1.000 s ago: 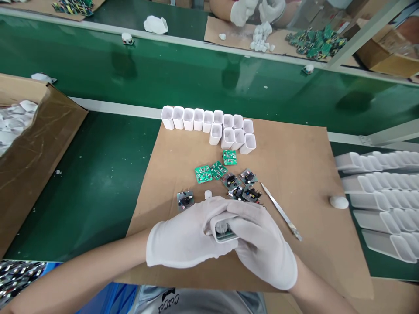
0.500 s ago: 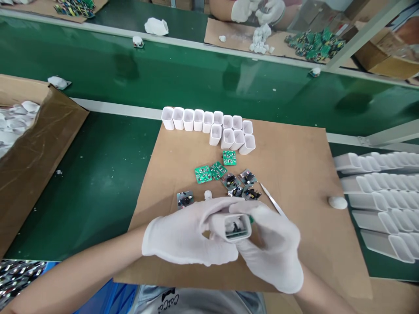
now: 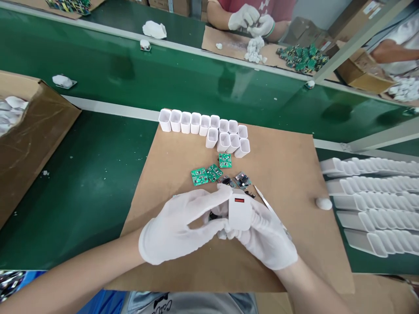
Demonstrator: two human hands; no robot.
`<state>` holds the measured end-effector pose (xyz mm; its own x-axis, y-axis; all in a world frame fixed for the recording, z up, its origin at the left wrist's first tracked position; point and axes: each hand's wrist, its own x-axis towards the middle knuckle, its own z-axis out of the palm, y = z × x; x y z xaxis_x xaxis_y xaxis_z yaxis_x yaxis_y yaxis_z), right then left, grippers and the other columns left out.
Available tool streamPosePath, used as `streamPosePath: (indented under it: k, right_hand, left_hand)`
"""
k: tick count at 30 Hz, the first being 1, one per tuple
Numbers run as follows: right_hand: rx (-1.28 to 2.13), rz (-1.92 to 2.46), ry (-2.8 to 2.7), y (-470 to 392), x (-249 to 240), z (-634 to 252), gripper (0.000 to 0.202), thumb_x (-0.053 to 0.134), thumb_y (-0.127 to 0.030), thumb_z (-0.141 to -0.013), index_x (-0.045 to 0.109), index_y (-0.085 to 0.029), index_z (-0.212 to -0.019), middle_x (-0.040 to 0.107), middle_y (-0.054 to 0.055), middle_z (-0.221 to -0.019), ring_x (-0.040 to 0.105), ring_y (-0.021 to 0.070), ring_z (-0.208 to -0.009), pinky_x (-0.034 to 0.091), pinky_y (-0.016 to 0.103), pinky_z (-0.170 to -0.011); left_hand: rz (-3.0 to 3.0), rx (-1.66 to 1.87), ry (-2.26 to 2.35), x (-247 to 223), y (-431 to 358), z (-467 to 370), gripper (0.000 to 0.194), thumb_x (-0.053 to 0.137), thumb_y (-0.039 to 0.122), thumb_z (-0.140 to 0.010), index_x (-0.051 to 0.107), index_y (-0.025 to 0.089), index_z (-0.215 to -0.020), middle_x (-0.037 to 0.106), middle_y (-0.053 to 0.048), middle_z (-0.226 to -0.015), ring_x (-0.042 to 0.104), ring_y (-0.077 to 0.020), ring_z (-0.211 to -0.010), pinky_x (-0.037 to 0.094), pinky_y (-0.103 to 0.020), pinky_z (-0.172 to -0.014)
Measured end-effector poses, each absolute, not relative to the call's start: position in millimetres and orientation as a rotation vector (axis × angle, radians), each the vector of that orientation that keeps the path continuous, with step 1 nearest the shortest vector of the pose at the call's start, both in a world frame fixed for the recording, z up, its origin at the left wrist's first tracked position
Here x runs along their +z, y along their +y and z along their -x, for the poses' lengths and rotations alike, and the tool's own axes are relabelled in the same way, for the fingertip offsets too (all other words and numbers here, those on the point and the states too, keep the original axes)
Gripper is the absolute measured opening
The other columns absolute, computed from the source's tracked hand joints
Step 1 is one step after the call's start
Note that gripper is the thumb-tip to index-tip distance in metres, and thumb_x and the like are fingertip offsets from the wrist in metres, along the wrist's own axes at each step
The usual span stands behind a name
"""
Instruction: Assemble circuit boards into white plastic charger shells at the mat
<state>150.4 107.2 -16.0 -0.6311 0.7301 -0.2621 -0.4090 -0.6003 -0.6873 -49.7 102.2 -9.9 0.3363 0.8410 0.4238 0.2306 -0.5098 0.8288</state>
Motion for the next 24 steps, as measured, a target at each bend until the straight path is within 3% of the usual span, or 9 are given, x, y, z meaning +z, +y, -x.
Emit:
streamPosePath:
  k: [4,10,15,20,24]
  right_hand:
    - [2.243,0.670,-0.765,105.0,-14.7,-147.5,0.037,0.062,-0.038,-0.093,0.060,-0.021,-0.126,0.066,0.008,-0.100,0.065,0.0160,-0.082,0.056,0.030,-0.077]
    - [2.271,0.663,-0.723,104.9,-19.3,-143.7,0.024,0.057,-0.034,-0.097,0.067,-0.016,-0.109,0.066,0.007,-0.091,0.064,0.0131,-0.083,0.055,0.021,-0.075]
    - [2.230,0.766,-0.798,107.7,-14.9,-148.4,0.031,0.060,-0.042,-0.094,0.065,-0.016,-0.111,0.068,0.007,-0.089,0.066,0.0155,-0.079,0.057,0.025,-0.073]
    - [1.755,1.123,-1.043,138.1,13.4,-181.3,0.045,0.063,-0.042,-0.092,0.057,-0.016,-0.128,0.066,0.007,-0.092,0.060,0.0120,-0.067,0.054,0.022,-0.059]
    - [1.063,1.533,-1.499,207.9,23.9,-206.4,0.055,0.056,-0.046,-0.094,0.045,-0.014,-0.138,0.066,0.009,-0.098,0.064,0.0160,-0.074,0.057,0.031,-0.069]
  left_hand:
    - [-1.949,1.169,0.957,-7.0,101.4,51.5,0.054,0.061,0.009,-0.088,0.049,0.028,-0.137,0.067,0.002,-0.089,0.062,-0.0090,-0.077,0.054,-0.020,-0.076]
    - [-1.949,1.145,1.032,-7.9,100.7,50.7,0.052,0.064,0.018,-0.088,0.048,0.027,-0.137,0.069,0.001,-0.089,0.062,-0.0097,-0.069,0.052,-0.021,-0.067]
    - [-1.932,1.192,1.071,-6.5,101.2,51.3,0.047,0.060,0.014,-0.090,0.050,0.026,-0.134,0.066,0.003,-0.084,0.058,-0.0068,-0.064,0.049,-0.018,-0.063]
    - [-2.048,1.162,1.493,-2.9,108.4,54.7,0.041,0.056,0.013,-0.091,0.052,0.025,-0.130,0.059,0.005,-0.077,0.053,-0.0082,-0.062,0.047,-0.021,-0.064]
    - [-2.126,1.148,1.678,-9.2,121.5,67.4,0.039,0.055,0.017,-0.093,0.052,0.025,-0.131,0.063,0.000,-0.088,0.059,-0.0127,-0.069,0.048,-0.027,-0.071]
